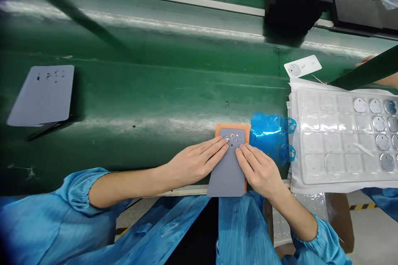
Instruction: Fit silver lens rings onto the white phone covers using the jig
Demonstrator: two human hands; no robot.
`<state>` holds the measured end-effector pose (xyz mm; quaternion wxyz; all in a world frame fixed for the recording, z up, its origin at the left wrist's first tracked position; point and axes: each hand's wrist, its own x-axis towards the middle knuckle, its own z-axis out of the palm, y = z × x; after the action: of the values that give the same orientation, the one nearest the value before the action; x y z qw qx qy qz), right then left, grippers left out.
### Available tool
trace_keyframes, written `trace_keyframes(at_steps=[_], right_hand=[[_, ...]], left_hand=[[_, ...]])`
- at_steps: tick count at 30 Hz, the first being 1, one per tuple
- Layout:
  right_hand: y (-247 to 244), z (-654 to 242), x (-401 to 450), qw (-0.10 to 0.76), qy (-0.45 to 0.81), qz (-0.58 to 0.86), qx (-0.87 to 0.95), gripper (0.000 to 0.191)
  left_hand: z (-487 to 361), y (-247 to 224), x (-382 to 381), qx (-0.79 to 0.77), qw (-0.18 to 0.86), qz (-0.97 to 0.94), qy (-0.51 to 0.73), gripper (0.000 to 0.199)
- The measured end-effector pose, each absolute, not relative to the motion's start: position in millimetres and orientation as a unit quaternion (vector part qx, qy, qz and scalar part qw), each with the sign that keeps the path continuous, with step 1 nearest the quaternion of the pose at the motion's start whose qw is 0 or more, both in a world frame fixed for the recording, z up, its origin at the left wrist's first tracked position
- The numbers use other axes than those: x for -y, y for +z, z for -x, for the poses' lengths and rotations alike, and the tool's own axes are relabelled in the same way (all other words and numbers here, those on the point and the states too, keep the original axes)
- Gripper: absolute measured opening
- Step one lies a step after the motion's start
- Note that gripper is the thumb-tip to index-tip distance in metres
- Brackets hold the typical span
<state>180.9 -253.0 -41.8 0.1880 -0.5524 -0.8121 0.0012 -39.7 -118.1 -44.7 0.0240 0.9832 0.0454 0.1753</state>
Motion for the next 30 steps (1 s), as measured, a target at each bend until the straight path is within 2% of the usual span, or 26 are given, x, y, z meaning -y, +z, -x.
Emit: trace_keyframes(at_steps=[5,9,16,23,30], right_hand=[[-48,-179,245,0.117,0.002,0.561,0.820,0.047],[-51,-174,238,0.054,0.025,0.576,0.816,0.055],[-52,-171,237,0.044,0.041,0.573,0.817,0.070],[-50,-170,234,0.028,0.030,0.556,0.830,0.063],[-50,-175,242,0.022,0.026,0.555,0.831,0.067]], left_hand=[[35,-55,116,-0.073,0.039,-0.987,0.140,0.026],[33,-64,120,-0.075,0.012,-0.990,0.119,0.030],[37,-68,124,-0.079,0.040,-0.992,0.091,0.048],[35,-65,122,-0.068,0.020,-0.994,0.078,0.045],[40,-76,132,-0.097,0.027,-0.987,0.125,0.047]])
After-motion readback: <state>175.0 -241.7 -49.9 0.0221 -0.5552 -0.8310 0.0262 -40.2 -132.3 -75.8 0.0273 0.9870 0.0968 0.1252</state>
